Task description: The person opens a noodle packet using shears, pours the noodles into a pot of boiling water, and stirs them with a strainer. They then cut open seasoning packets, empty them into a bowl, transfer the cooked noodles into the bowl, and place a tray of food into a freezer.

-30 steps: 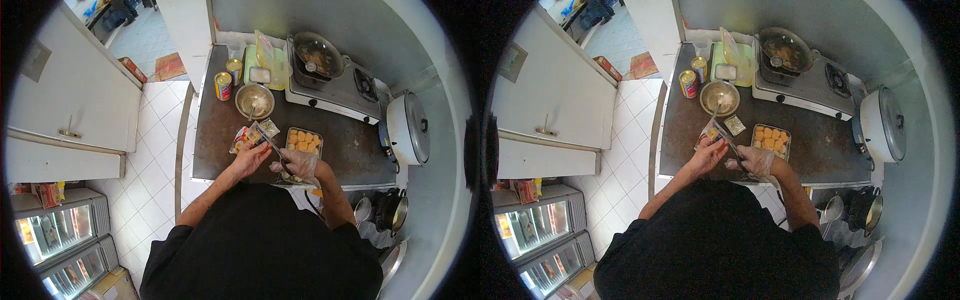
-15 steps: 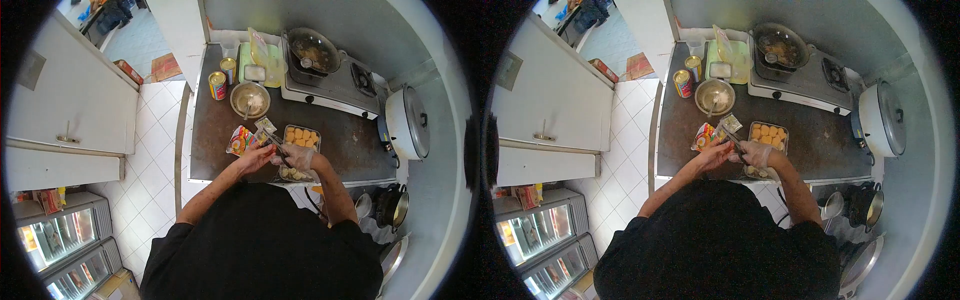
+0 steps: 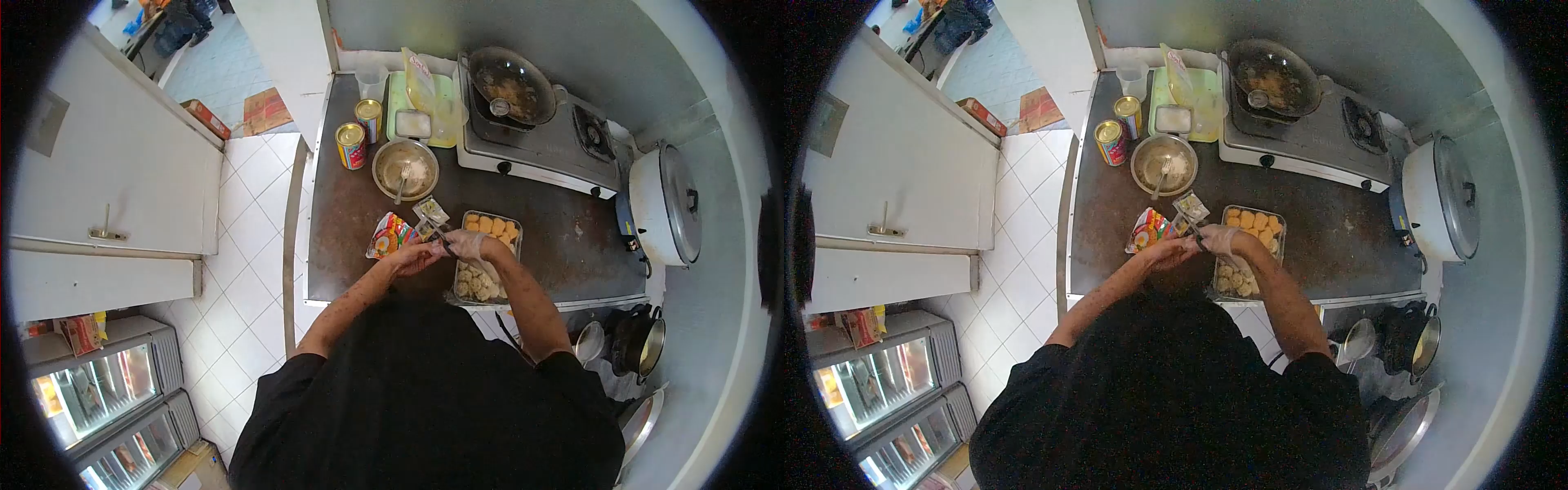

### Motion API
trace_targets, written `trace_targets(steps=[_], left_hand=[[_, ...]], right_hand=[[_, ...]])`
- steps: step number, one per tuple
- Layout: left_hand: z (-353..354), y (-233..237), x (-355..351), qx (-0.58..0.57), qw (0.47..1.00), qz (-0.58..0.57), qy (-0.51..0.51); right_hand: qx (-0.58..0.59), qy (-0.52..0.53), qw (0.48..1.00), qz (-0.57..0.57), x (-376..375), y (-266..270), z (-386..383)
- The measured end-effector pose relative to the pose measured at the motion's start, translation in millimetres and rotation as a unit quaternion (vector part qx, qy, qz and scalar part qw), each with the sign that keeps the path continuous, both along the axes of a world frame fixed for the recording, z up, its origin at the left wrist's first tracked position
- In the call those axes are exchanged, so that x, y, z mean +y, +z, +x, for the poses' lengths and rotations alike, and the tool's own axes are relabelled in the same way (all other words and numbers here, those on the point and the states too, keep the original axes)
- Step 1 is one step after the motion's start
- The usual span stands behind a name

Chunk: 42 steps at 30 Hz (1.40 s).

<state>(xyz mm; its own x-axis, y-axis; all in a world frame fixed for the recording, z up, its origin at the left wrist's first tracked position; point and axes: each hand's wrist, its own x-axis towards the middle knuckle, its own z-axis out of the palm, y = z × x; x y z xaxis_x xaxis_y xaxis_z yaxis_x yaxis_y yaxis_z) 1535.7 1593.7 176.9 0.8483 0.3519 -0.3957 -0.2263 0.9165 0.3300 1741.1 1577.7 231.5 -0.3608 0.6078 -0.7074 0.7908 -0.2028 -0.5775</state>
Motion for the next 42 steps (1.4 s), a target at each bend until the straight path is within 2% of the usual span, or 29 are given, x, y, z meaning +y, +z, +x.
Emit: trace_targets(steps=[2,3,5,6,9,10,11,13,14,16,18,19,21,22,24,25,27,28,29,30,31,32,33,35,36,38,40,42], left_hand=[[-2.2,-19.0,6.5,0.010,1.000,-0.023,-0.012],[-4.5,-26.9,7.3,0.002,0.999,-0.036,-0.015],[-9.9,-26.9,8.1,-0.007,0.999,-0.048,-0.021],[-15.7,-16.6,7.5,0.021,0.998,-0.060,-0.023],[-36.9,10.4,3.2,0.048,0.997,-0.063,-0.003],[-42.6,19.1,4.9,0.047,0.997,-0.060,0.019],[-46.3,28.1,11.1,0.049,0.997,-0.058,0.016],[-49.4,46.5,29.3,-0.007,0.998,0.010,0.067],[-46.7,60.5,45.0,-0.040,0.994,0.046,0.088],[-41.2,87.9,80.7,0.071,0.982,0.141,0.099],[-30.0,108.5,108.7,0.144,0.949,0.251,0.128],[-26.0,105.9,124.9,0.145,0.948,0.253,0.128],[-19.9,78.3,154.3,0.246,0.881,0.392,0.100],[-14.9,63.1,165.0,0.246,0.880,0.395,0.098],[-4.1,43.2,180.1,0.292,0.845,0.441,0.079],[0.2,38.7,185.0,0.291,0.844,0.444,0.077],[8.1,33.1,192.0,0.342,0.855,0.385,0.061],[12.0,29.6,194.5,0.341,0.855,0.387,0.058],[16.5,15.2,199.4,0.413,0.752,0.514,-0.002],[21.3,4.6,203.5,0.471,0.622,0.623,-0.061],[25.7,-6.0,207.1,0.511,0.470,0.710,-0.117],[29.8,-8.0,205.0,0.505,0.586,0.629,-0.081],[31.0,-15.0,205.3,0.504,0.585,0.630,-0.082],[32.9,-32.4,205.1,0.505,0.434,0.729,-0.156],[34.4,-21.0,198.7,0.504,0.433,0.731,-0.157],[39.0,16.1,182.6,0.516,0.437,0.723,-0.140],[41.5,8.9,184.9,0.505,0.416,0.742,-0.147],[39.6,13.1,183.8,0.495,0.391,0.762,-0.147]], right_hand=[[0.135,-0.043,0.989,0.039,0.3,-14.3,-1.5],[0.134,-0.043,0.989,0.040,2.0,4.8,-7.3],[-0.003,-0.096,0.994,-0.043,4.2,69.0,-25.1],[0.025,-0.074,0.996,0.053,-0.6,-18.0,-2.3],[-0.019,-0.137,0.989,0.045,-17.3,34.7,-16.3],[-0.038,-0.073,0.986,0.147,-26.3,-7.6,-8.8],[-0.037,-0.076,0.985,0.149,-32.8,-8.6,-16.7],[-0.206,-0.087,0.974,0.048,-38.3,-9.4,-44.0],[-0.201,-0.067,0.975,0.060,-39.5,-16.4,-54.3],[-0.227,-0.037,0.971,0.071,-41.0,-17.5,-71.8],[-0.262,-0.016,0.962,0.078,-42.1,-8.8,-87.3],[-0.260,-0.016,0.962,0.080,-41.0,-0.6,-92.5],[-0.287,0.035,0.956,0.056,-38.6,17.8,-102.2],[-0.287,0.032,0.956,0.058,-37.4,25.6,-105.0],[-0.253,0.053,0.965,0.038,-34.7,35.3,-107.9],[-0.253,0.049,0.965,0.039,-35.1,33.3,-107.6],[-0.208,-0.002,0.969,0.129,-35.2,34.2,-108.7],[-0.208,-0.005,0.970,0.130,-31.5,34.0,-107.6],[-0.207,-0.022,0.970,0.124,-22.4,46.5,-107.7],[-0.205,-0.040,0.971,0.118,-12.2,54.0,-105.4],[-0.179,-0.075,0.967,0.164,-4.4,53.9,-97.1],[-0.151,-0.110,0.960,0.210,4.1,51.6,-84.4],[-0.155,-0.131,0.938,0.282,18.3,38.0,-67.8],[-0.155,-0.184,0.893,0.381,57.3,31.5,-43.3],[-0.153,-0.217,0.873,0.409,77.3,38.3,-33.7],[-0.134,-0.206,0.860,0.448,114.6,25.7,-22.7],[-0.112,-0.192,0.843,0.489,144.7,26.2,-20.7],[-0.215,-0.041,0.923,0.316,167.5,28.6,-22.5]])
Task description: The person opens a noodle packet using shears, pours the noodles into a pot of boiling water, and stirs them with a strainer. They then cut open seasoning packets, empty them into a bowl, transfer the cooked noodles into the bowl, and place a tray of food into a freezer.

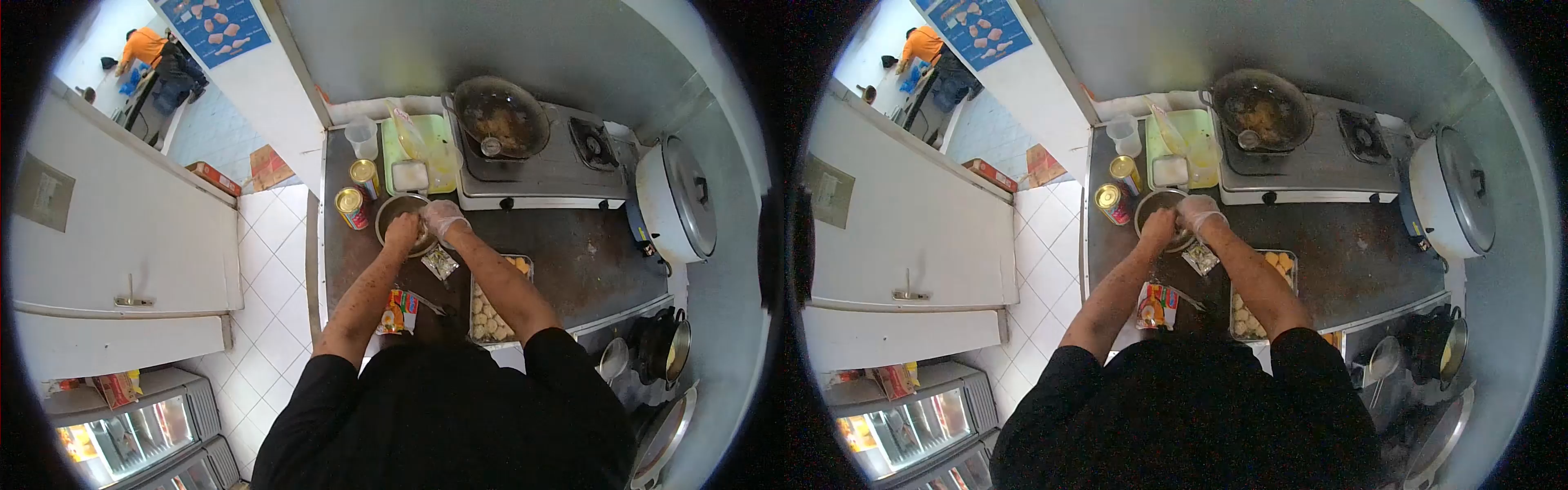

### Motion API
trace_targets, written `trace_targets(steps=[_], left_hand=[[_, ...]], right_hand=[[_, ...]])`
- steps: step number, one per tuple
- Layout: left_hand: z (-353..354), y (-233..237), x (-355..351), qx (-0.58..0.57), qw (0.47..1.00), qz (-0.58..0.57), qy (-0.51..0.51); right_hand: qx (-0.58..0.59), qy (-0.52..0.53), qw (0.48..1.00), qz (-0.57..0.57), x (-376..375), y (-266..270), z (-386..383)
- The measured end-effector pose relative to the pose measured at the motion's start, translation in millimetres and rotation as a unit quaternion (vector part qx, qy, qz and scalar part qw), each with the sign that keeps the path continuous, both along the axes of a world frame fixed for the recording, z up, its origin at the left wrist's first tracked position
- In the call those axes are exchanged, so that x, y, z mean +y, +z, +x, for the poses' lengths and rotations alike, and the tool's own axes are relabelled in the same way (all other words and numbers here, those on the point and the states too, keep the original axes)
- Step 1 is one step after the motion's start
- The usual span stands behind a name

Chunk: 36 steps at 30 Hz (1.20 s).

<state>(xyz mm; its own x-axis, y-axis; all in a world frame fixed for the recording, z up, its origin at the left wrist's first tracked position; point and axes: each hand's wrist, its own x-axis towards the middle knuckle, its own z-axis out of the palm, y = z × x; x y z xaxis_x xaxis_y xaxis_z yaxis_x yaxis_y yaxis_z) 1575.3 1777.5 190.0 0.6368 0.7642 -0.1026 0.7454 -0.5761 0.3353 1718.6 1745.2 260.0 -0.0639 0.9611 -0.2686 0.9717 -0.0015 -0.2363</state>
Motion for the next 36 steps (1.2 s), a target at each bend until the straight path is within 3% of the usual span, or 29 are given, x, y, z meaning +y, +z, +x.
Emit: trace_targets(steps=[7,14,17,20,22,26,28,36], left_hand=[[-2.7,16.2,2.3,-0.016,0.998,0.025,0.052],[8.9,23.5,4.5,0.011,0.996,-0.013,0.086],[4.4,34.2,-0.6,-0.022,0.998,0.013,0.054],[-0.7,28.5,-1.1,0.008,0.999,-0.022,0.028],[-3.7,9.0,2.7,0.025,0.999,0.021,0.022],[-3.8,21.1,5.0,0.068,0.998,0.001,0.014],[-0.9,29.9,4.6,0.045,0.998,-0.018,0.049],[4.0,4.4,14.5,0.050,0.997,-0.012,0.060]], right_hand=[[-0.030,0.118,0.992,0.017,16.5,-14.8,5.6],[0.004,0.119,0.991,0.063,4.2,-20.7,19.6],[0.097,0.042,0.992,0.068,0.2,-16.3,24.5],[0.025,0.066,0.996,0.057,10.8,-31.0,22.9],[-0.024,0.122,0.992,0.026,13.0,-26.1,17.3],[0.007,0.080,0.997,0.011,12.5,-22.0,11.8],[0.018,0.129,0.990,0.061,7.2,-16.1,12.3],[-0.011,0.145,0.987,0.061,2.0,-6.0,7.6]])
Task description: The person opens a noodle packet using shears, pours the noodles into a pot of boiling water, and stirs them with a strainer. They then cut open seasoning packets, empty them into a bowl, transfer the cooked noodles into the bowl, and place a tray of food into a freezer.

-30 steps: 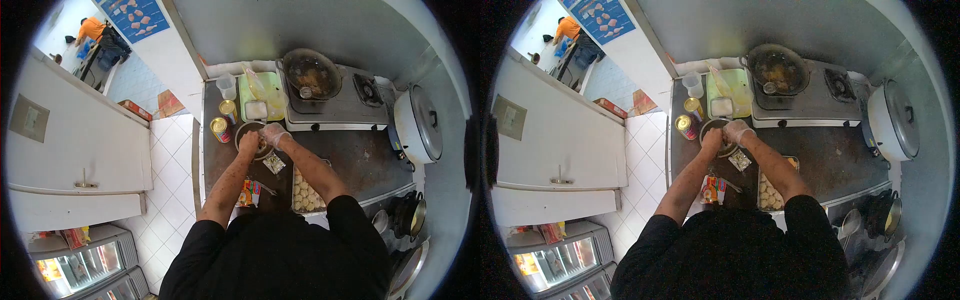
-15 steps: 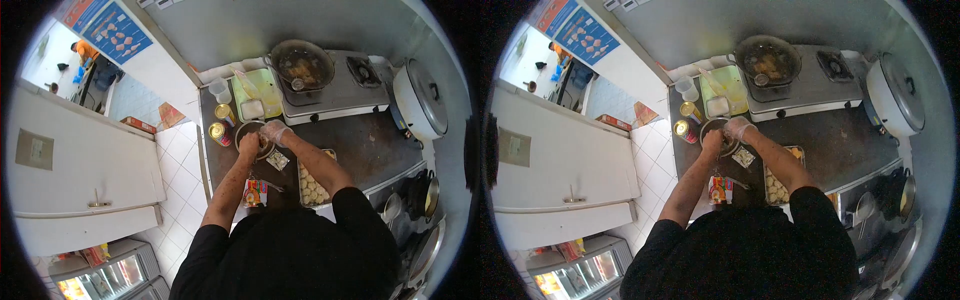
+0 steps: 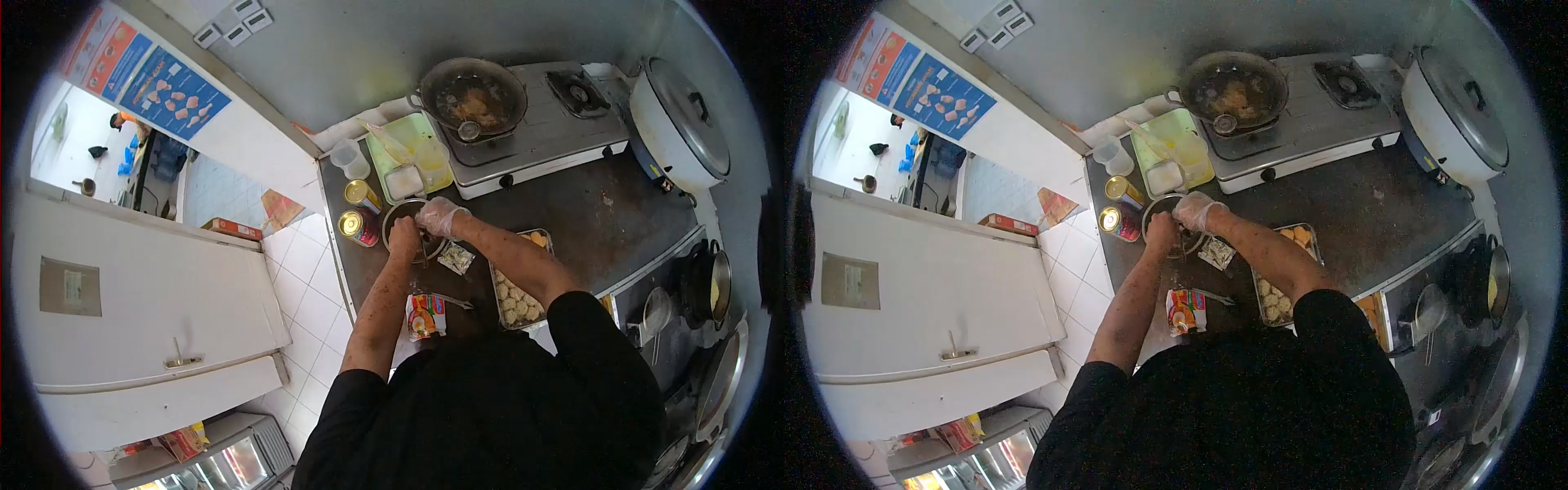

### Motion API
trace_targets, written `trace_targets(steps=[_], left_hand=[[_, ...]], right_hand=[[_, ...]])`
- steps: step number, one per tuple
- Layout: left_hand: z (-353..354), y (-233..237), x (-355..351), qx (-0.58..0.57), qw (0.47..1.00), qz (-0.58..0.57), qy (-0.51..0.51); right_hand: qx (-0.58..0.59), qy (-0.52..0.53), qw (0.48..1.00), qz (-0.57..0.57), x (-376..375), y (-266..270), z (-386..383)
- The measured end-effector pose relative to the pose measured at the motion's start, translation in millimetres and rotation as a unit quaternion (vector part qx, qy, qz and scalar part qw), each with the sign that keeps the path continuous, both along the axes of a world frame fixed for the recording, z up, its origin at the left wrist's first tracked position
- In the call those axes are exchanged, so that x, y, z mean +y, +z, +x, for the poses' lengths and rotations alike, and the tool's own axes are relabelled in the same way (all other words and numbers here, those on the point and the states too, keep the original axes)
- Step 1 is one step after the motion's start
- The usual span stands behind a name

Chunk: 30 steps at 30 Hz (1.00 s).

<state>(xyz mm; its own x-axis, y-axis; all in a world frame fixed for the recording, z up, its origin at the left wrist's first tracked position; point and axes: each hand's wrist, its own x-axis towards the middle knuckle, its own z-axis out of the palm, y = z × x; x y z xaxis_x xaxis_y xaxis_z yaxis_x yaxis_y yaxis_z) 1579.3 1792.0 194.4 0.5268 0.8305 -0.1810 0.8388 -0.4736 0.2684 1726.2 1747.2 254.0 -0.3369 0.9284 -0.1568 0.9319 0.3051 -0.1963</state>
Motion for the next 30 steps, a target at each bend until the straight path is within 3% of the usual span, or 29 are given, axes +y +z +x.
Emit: trace_targets(steps=[2,7,11,14,16,20,22,30], left_hand=[[-3.6,-0.5,-0.2,0.005,1.000,-0.020,0.013],[-18.5,21.5,-8.8,-0.126,0.987,0.085,-0.046],[-21.5,36.3,-10.9,-0.127,0.989,0.075,-0.031],[-25.6,17.7,4.3,-0.111,0.989,0.038,-0.091],[-26.9,-6.1,15.6,-0.091,0.982,0.065,-0.150],[-28.0,14.5,11.1,-0.087,0.988,0.034,-0.123],[-22.6,11.9,13.2,0.008,0.998,0.008,-0.062],[-14.0,-1.4,23.7,0.067,0.994,0.014,-0.086]], right_hand=[[0.001,-0.003,1.000,0.024,-0.5,-5.9,4.7],[0.019,-0.044,0.998,0.038,3.2,-1.9,15.2],[0.050,-0.059,0.995,0.066,2.5,-11.7,12.1],[0.045,-0.080,0.993,0.074,-1.3,-0.7,2.7],[0.010,-0.087,0.996,-0.011,4.4,-7.8,-4.3],[-0.025,-0.021,0.999,-0.002,9.3,-17.6,-9.1],[0.068,0.003,0.995,0.077,10.1,-31.1,-10.8],[0.064,0.040,0.994,0.073,7.1,-22.9,-11.9]])
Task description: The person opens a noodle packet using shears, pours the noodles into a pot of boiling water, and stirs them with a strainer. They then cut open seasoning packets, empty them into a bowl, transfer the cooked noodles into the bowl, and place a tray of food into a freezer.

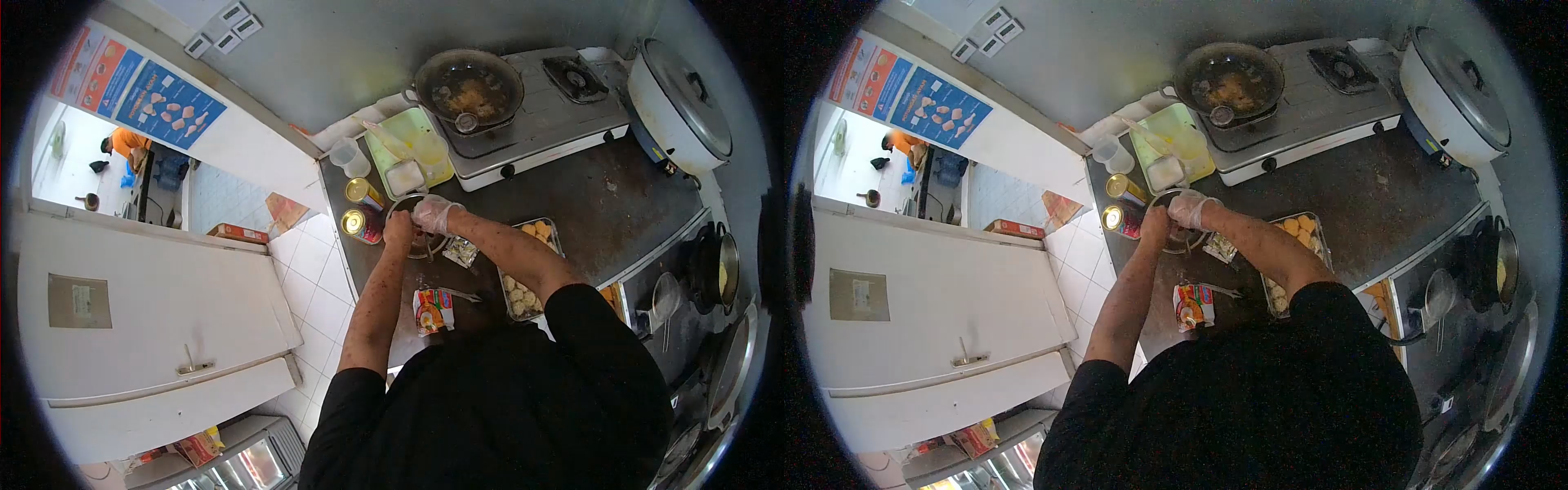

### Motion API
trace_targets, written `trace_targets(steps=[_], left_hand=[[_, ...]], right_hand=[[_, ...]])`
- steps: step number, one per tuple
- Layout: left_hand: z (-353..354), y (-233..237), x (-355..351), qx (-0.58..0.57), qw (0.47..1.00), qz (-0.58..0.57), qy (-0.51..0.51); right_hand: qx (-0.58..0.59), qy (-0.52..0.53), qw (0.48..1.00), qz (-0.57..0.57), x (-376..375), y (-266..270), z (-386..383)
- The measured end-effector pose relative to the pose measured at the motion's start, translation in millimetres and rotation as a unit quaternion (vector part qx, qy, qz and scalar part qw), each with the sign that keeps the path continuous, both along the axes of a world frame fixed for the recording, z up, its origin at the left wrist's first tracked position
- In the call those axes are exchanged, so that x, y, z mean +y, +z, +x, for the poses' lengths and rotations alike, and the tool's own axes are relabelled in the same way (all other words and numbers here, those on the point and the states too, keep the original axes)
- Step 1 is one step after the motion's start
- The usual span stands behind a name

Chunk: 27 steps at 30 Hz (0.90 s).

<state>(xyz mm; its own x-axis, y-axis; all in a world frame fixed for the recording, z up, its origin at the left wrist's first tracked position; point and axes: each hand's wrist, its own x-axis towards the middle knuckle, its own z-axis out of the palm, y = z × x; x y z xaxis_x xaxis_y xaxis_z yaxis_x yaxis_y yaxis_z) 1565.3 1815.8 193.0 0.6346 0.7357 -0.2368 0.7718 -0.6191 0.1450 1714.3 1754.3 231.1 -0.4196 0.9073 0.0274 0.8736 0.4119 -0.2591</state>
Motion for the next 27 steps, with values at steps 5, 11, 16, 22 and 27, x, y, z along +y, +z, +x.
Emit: trace_targets(steps=[5,11,16,22,27], left_hand=[[5.3,36.9,-16.0,0.008,0.999,-0.010,0.044],[3.0,42.6,-16.9,-0.107,0.994,0.000,0.026],[-1.1,47.5,-18.5,-0.142,0.987,0.027,-0.064],[-1.2,60.3,-24.2,-0.150,0.989,-0.002,0.013],[-1.3,25.7,-7.3,-0.084,0.996,0.010,-0.019]], right_hand=[[0.016,-0.061,0.998,-0.029,-1.0,-2.2,6.9],[-0.038,-0.079,0.996,-0.029,5.7,-2.1,11.2],[-0.035,-0.065,0.991,-0.108,2.5,10.4,8.4],[-0.010,-0.095,0.988,-0.123,-0.3,10.3,4.7],[-0.044,-0.068,0.994,-0.074,-2.7,15.5,2.4]])
